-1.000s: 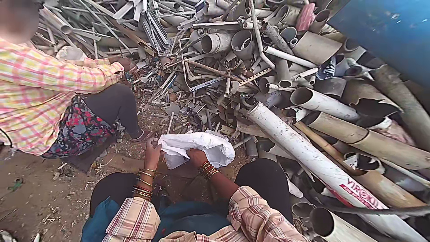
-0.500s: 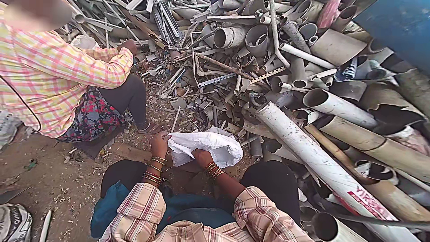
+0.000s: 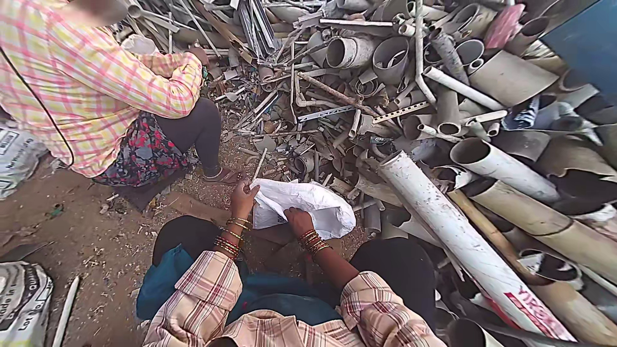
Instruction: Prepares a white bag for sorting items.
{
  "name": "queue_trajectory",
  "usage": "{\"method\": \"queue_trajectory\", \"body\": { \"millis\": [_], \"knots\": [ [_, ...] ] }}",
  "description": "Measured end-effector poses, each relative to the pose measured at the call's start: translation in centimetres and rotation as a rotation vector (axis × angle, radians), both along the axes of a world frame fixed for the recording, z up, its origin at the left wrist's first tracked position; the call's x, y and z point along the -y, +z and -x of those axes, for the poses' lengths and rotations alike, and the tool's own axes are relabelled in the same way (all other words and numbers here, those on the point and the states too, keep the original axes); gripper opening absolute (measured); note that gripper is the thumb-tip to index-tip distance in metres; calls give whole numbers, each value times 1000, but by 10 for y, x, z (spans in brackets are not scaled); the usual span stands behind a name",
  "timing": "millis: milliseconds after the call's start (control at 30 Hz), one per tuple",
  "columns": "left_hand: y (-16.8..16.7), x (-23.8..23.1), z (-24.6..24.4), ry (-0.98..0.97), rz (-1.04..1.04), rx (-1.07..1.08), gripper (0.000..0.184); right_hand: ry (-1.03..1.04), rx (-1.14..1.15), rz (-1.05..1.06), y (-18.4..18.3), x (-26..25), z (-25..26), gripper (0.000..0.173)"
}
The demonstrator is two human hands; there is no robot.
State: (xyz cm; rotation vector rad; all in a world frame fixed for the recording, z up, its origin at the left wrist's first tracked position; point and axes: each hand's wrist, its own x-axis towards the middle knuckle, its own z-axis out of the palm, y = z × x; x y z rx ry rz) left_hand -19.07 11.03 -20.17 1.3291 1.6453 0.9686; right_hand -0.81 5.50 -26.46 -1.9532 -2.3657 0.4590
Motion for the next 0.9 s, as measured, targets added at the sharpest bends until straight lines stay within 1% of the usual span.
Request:
{"method": "queue_trajectory", "body": {
  "millis": [67,133,167,200,267,300,333,367,433,500,533,567,633,667,700,733,767,800,833,900],
  "knots": [
    [-1,-1,-1,29,38,-24,34,9,34,20,-1,3,6,29],
    [0,-3,0,58,101,64,31,9,71,96,6,5,15,31],
    [1,-3,0,89,156,174,28,10,81,126,10,6,18,31],
    [4,-1,-2,130,229,327,28,10,77,136,15,7,19,30],
    [10,1,-5,252,367,608,29,21,61,153,27,4,14,30],
    [10,2,-4,286,414,702,31,30,58,176,31,3,9,31],
    [10,3,-3,302,443,748,32,35,59,225,36,0,5,32],
    [11,4,-2,293,462,756,33,35,71,297,42,-3,0,33],
    [12,6,-5,256,463,701,34,49,71,418,54,-6,-15,36],
    [13,8,-4,213,405,617,35,105,-66,433,70,-8,-34,37],
    [14,9,-2,204,376,582,36,110,-161,368,82,-7,-41,34],
    [16,9,1,203,353,551,37,98,-239,253,94,-6,-47,31],
    [19,9,3,197,317,517,39,54,-313,-75,109,-5,-56,29],
    [21,9,5,197,293,503,39,38,-313,-218,111,-6,-59,34],
    [21,9,6,191,263,490,38,28,-282,-303,109,-9,-63,45],
    [22,9,7,166,231,484,38,16,-236,-323,106,-12,-69,56],
    [23,9,9,122,203,476,40,-10,-195,-290,100,-14,-75,61],
    [24,10,10,65,185,453,40,-36,-173,-239,93,-15,-82,60],
    [24,10,11,11,174,419,39,-63,-163,-184,87,-17,-87,54],
    [24,8,14,-63,210,357,34,-97,-224,-91,84,-22,-91,39]
  ]
}}
